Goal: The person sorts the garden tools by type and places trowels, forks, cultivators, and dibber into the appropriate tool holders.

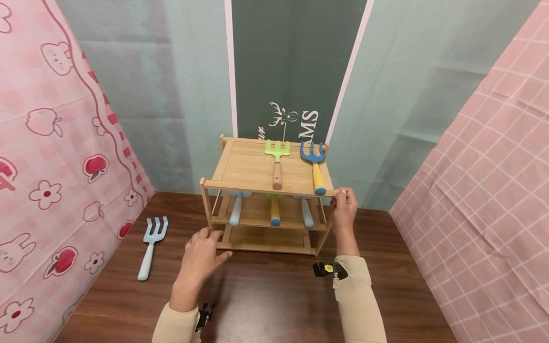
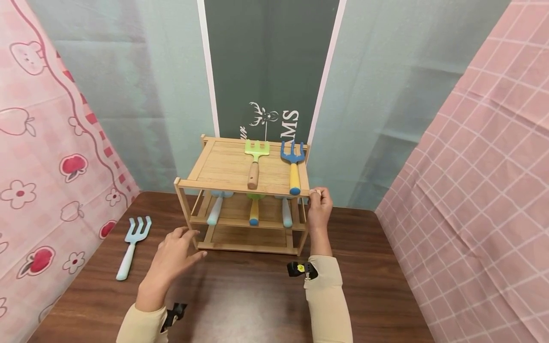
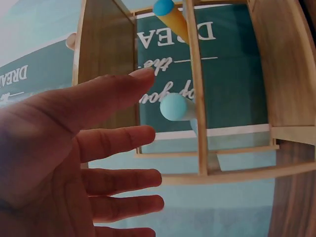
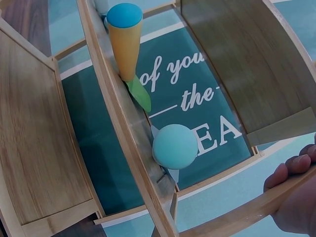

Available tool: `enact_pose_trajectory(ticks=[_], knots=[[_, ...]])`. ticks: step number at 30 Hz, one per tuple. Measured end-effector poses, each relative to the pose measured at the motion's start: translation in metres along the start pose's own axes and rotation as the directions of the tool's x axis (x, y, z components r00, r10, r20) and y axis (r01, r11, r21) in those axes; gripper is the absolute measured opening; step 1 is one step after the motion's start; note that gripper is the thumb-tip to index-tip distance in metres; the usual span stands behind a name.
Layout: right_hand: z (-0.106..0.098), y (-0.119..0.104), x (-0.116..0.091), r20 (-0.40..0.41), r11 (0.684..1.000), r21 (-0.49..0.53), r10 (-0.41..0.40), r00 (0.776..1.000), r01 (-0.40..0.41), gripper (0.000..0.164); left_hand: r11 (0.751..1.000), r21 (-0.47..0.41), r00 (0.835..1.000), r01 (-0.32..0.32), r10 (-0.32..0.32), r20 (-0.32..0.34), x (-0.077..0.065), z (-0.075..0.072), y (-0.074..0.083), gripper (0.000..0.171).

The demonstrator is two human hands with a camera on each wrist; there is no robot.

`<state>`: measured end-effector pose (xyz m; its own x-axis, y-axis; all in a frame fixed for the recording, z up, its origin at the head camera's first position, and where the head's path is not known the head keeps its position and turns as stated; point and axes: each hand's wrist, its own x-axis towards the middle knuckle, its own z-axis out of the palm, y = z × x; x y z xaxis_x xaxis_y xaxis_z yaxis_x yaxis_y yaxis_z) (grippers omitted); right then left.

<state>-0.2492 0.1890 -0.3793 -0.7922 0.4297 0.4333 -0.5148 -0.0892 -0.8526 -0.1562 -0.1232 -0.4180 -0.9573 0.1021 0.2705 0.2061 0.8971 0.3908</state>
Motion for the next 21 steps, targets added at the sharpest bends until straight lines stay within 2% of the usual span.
enact_pose_trajectory(ticks=[10, 16, 21], knots=[[0.001, 0.002, 0.001, 0.011, 0.999, 0.032, -0.008, 1.0, 0.008, 0.012, 0.999, 0.029, 0.999, 0.015, -0.014, -0.048, -0.011, 0.003, -0.027, 0.048], [0.001, 0.001, 0.0, 0.014, 1.0, 0.004, -0.011, 1.0, 0.011, 0.013, 0.999, 0.045, 0.994, 0.01, -0.005, -0.106, -0.015, 0.007, -0.047, 0.045], [0.0, 0.0, 0.001, 0.005, 1.0, -0.005, -0.006, 1.0, 0.006, 0.013, 0.998, 0.049, 0.993, 0.028, -0.022, -0.118, -0.017, 0.01, -0.06, 0.045]])
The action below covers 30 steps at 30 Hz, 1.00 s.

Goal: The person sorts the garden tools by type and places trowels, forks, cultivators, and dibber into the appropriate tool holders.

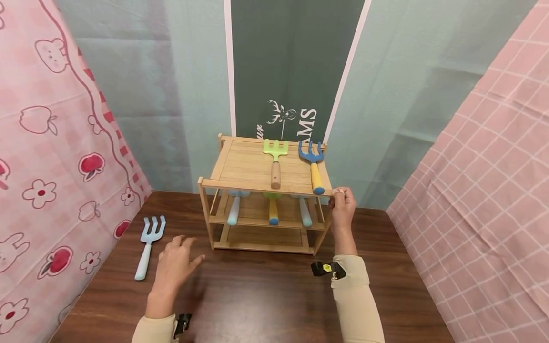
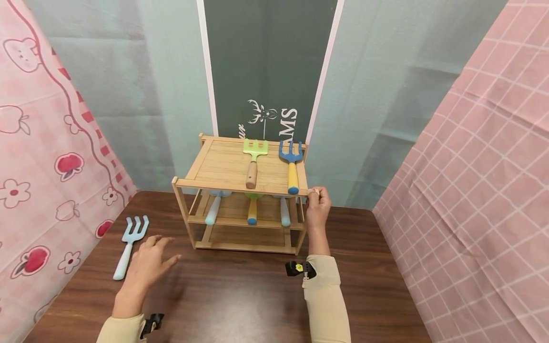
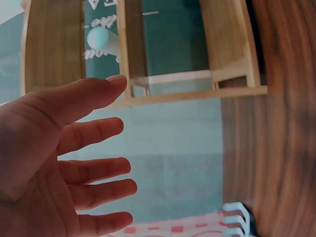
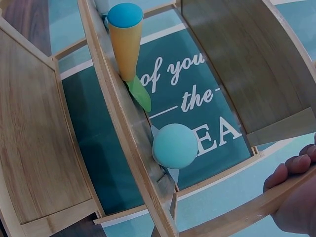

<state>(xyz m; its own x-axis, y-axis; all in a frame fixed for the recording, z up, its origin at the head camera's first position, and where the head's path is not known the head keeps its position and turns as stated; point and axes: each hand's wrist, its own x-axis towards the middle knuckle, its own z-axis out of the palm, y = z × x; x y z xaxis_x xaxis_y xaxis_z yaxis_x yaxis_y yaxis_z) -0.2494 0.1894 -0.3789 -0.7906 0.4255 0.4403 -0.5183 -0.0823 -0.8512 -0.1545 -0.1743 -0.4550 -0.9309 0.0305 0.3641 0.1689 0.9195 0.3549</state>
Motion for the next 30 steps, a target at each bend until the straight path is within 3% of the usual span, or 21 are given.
enact_pose_trajectory(ticks=[14, 30], knots=[[-0.003, 0.0, 0.0, 0.004, 1.0, -0.007, 0.005, 1.0, -0.005, 0.017, 0.995, 0.007, 0.995, 0.096, -0.096, 0.018, -0.005, 0.008, -0.033, 0.046], [-0.014, 0.026, 0.007, 0.043, 0.998, 0.062, -0.004, 0.999, 0.002, 0.014, 0.989, -0.01, 0.988, 0.144, -0.145, -0.054, -0.017, 0.022, -0.067, 0.048]])
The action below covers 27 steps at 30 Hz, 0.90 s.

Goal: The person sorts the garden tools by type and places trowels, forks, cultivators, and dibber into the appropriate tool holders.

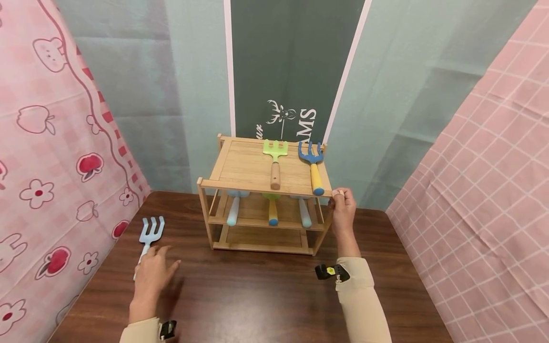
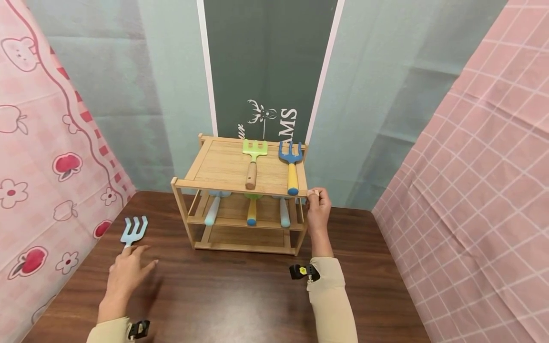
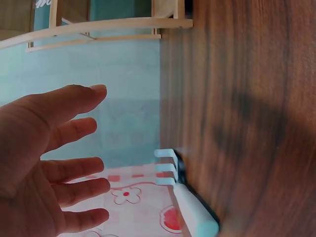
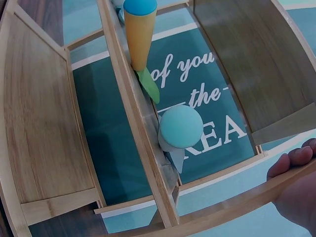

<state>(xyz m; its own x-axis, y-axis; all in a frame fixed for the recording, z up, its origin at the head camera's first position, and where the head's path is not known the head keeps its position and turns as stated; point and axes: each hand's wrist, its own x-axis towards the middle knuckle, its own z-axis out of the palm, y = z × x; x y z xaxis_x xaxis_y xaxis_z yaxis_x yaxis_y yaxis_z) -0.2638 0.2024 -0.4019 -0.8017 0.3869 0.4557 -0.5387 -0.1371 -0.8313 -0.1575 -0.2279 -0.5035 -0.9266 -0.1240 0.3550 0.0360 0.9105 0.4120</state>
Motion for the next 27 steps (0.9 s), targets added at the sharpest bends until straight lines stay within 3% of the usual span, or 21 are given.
enact_pose_trajectory(ticks=[6, 13, 20, 22, 27], knots=[[-0.001, 0.002, -0.001, -0.002, 1.0, -0.002, -0.007, 1.0, 0.007, 0.015, 0.998, -0.012, 0.998, 0.064, -0.064, 0.02, -0.003, 0.001, -0.009, 0.051], [-0.001, 0.004, 0.0, -0.004, 1.0, -0.002, -0.013, 1.0, 0.013, 0.017, 0.996, -0.008, 0.996, 0.09, -0.09, 0.027, -0.004, 0.004, -0.021, 0.051], [0.011, -0.02, -0.008, 0.01, 0.999, -0.038, -0.001, 1.0, 0.001, 0.013, 0.987, -0.021, 0.985, 0.161, -0.159, 0.071, -0.006, 0.009, -0.031, 0.053], [0.01, -0.02, -0.008, 0.008, 0.999, -0.039, 0.003, 1.0, -0.003, 0.014, 0.985, -0.034, 0.985, 0.166, -0.165, 0.044, -0.007, 0.011, -0.035, 0.052], [0.01, -0.021, -0.008, 0.002, 0.999, -0.033, 0.014, 1.0, -0.014, 0.016, 0.98, -0.107, 0.98, 0.167, -0.177, -0.092, -0.009, 0.018, -0.045, 0.046]])
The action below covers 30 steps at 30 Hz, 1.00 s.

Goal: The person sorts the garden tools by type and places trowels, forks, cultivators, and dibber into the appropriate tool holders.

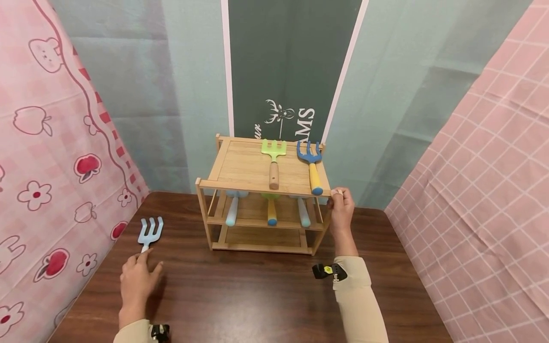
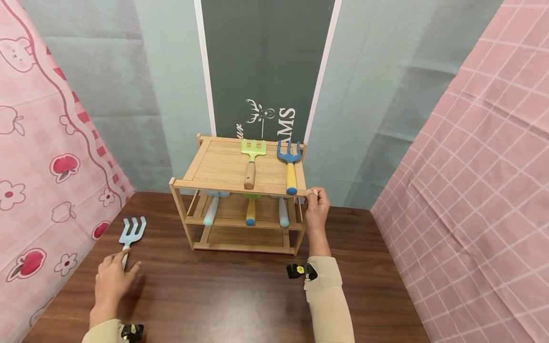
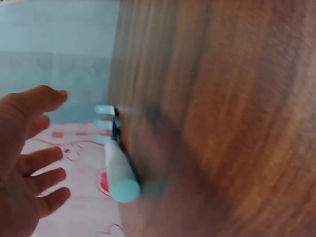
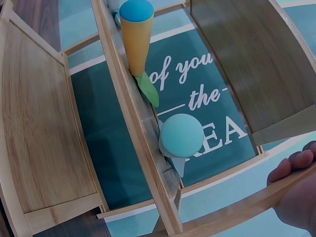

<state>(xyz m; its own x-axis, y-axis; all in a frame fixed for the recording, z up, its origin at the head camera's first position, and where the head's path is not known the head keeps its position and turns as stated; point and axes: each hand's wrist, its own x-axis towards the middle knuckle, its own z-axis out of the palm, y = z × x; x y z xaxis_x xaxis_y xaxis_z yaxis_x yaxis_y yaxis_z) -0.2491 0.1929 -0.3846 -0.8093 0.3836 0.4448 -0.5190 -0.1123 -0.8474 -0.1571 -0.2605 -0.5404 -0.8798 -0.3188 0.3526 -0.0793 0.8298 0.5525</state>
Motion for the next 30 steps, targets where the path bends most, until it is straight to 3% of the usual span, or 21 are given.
enact_pose_trajectory(ticks=[4, 11, 18, 23, 30], knots=[[-0.002, 0.004, 0.003, -0.007, 1.0, -0.005, 0.006, 1.0, -0.006, 0.016, 0.996, -0.078, 0.996, 0.053, -0.058, -0.068, -0.001, 0.003, -0.008, 0.044], [-0.009, 0.019, 0.008, -0.016, 1.0, 0.011, 0.014, 1.0, -0.014, 0.012, 0.973, -0.162, 0.983, 0.165, -0.175, -0.049, -0.006, 0.009, -0.02, 0.051], [-0.009, 0.022, 0.009, -0.015, 1.0, 0.029, 0.002, 1.0, -0.001, 0.017, 0.937, -0.261, 0.959, 0.232, -0.265, -0.098, -0.009, 0.016, -0.028, 0.06], [-0.009, 0.023, 0.008, -0.018, 0.999, 0.03, -0.014, 1.0, 0.014, 0.018, 0.915, -0.285, 0.944, 0.285, -0.32, -0.084, -0.01, 0.016, -0.029, 0.063], [-0.009, 0.024, 0.008, -0.024, 0.999, 0.037, -0.018, 1.0, 0.019, 0.018, 0.903, -0.282, 0.935, 0.326, -0.352, -0.046, -0.01, 0.014, -0.031, 0.064]])
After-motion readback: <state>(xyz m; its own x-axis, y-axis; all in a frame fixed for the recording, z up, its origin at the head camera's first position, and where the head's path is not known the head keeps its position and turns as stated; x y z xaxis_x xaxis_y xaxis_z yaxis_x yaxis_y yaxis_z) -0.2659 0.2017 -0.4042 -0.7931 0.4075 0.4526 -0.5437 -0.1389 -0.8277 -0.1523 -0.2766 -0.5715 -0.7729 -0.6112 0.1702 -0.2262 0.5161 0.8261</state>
